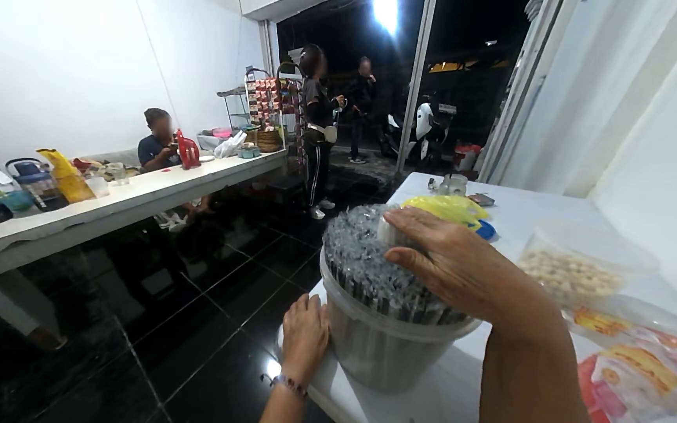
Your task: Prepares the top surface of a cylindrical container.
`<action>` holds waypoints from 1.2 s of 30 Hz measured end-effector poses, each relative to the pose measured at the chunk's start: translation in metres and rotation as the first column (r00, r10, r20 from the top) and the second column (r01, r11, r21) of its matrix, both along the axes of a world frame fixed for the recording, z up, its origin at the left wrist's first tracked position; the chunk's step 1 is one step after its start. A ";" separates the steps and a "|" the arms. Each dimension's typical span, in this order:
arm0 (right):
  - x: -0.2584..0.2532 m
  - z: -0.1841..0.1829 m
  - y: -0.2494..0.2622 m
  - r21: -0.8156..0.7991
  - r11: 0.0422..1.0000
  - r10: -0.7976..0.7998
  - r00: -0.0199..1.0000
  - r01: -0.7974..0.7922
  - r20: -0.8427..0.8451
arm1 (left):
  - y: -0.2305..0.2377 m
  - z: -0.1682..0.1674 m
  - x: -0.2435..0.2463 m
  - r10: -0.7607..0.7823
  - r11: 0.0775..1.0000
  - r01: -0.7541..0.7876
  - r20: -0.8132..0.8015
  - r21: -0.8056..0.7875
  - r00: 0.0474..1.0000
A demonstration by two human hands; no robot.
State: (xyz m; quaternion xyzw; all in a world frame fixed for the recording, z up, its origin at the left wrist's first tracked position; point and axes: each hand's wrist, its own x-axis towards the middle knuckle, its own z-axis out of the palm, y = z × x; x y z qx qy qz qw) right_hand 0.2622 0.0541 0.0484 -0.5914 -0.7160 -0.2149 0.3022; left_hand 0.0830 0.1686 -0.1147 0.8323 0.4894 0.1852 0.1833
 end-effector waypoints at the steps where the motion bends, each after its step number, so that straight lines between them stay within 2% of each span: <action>1: 0.000 0.000 0.000 -0.003 1.000 0.000 1.000 0.000 -0.002 | 0.000 0.000 0.000 -0.001 1.000 0.001 -0.003 -0.002 1.000; 15: -0.004 0.003 0.000 0.022 0.999 0.030 0.999 -0.029 -0.025 | 0.002 0.000 0.001 0.008 1.000 -0.008 -0.002 -0.027 1.000; 24: -0.002 0.004 -0.004 0.145 0.989 -0.004 1.000 0.006 -0.014 | 0.002 0.005 0.001 0.035 0.995 -0.040 -0.056 -0.086 0.998; 36: -0.001 0.001 -0.002 0.144 0.990 -0.013 1.000 0.014 -0.006 | 0.001 0.003 0.002 0.040 0.997 -0.046 -0.090 -0.061 0.995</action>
